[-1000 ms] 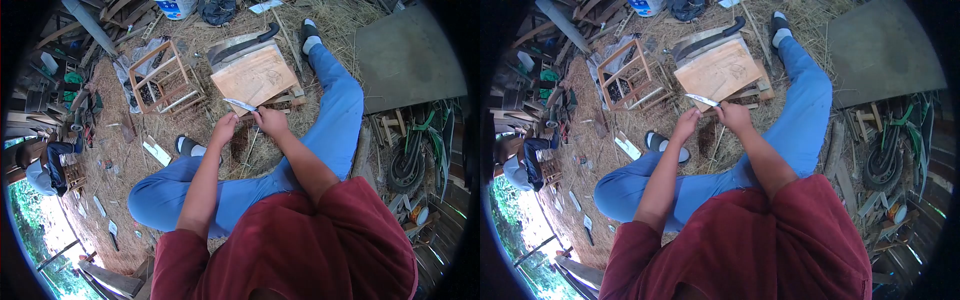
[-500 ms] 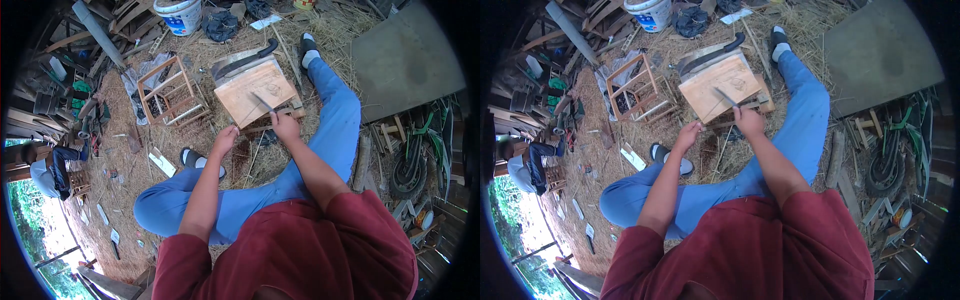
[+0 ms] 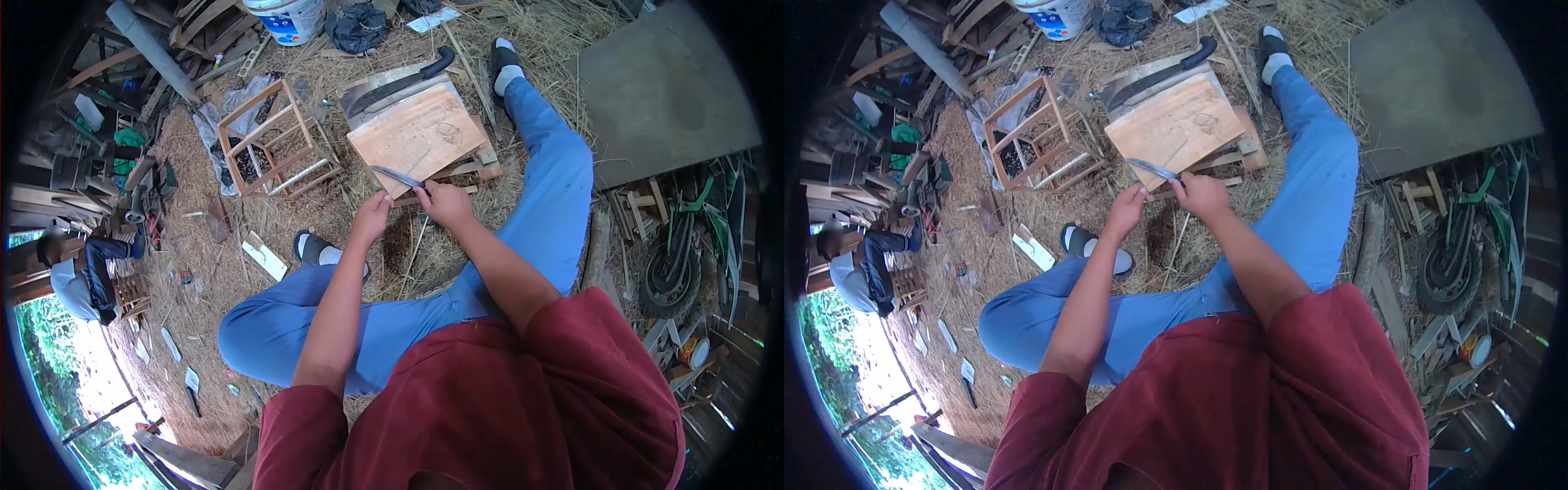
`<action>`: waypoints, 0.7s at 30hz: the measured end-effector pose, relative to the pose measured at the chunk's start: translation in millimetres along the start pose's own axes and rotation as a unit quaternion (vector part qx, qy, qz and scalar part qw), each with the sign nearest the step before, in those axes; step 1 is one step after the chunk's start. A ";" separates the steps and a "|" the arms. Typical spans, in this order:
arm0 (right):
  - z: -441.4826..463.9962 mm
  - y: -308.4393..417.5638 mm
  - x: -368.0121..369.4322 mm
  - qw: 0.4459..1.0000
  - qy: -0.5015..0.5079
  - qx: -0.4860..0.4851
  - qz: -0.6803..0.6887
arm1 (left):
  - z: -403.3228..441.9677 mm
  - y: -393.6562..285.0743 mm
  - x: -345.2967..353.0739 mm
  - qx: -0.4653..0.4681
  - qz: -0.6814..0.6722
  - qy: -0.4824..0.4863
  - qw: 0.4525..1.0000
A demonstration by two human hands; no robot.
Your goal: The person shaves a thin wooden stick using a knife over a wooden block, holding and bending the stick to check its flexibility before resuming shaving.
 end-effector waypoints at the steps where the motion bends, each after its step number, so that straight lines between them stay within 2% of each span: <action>1: -0.7 2.6 -0.9 1.000 0.013 0.025 -0.011 | 1.9 6.4 0.6 -0.012 -0.024 0.006 1.000; 3: -3.3 3.4 0.2 1.000 0.014 0.009 -0.011 | 3.8 17.5 5.3 -0.025 -0.053 0.011 0.998; 5: -0.3 1.0 1.4 0.997 0.032 -0.059 -0.025 | 6.2 22.2 6.2 0.044 -0.050 -0.007 0.998; 6: 3.9 -7.4 -2.0 1.000 0.016 0.015 -0.002 | 6.1 19.8 5.2 0.042 -0.050 -0.007 0.998; 8: 1.2 -3.5 6.1 1.000 0.006 0.028 0.001 | 6.1 20.1 5.9 -0.030 -0.093 0.017 0.995; 9: 0.9 -3.4 7.5 0.999 -0.005 0.037 0.001 | 6.8 15.1 3.2 -0.028 -0.093 0.020 0.995; 11: 1.6 -6.9 6.3 1.000 -0.009 0.029 -0.001 | 3.1 11.2 4.1 -0.121 -0.180 0.036 0.975; 15: 6.9 -11.8 4.0 0.999 -0.027 0.025 0.004 | 1.5 2.9 0.2 -0.146 -0.195 0.052 0.969; 17: 1.3 -5.3 7.2 0.999 0.020 0.025 -0.011 | 2.0 3.5 2.1 -0.153 -0.210 0.054 0.964; 18: -4.1 0.7 5.5 0.997 0.038 -0.055 -0.042 | 3.5 4.6 3.0 -0.151 -0.214 0.054 0.964; 19: -1.0 -3.5 5.4 0.997 0.039 -0.054 -0.045 | 3.1 6.9 3.0 -0.156 -0.224 0.061 0.960; 21: 15.3 -17.6 -3.3 0.997 -0.015 0.080 0.002 | 3.2 7.6 4.0 -0.161 -0.231 0.070 0.957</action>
Point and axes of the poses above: each hand's wrist, its own z-axis towards the middle knuckle, its own x-axis out of the palm, y = z × x, the point moved 4 cm from there along z, towards the middle knuckle, and after that the axes turned 11 degrees about x, right-handed, at the moved point
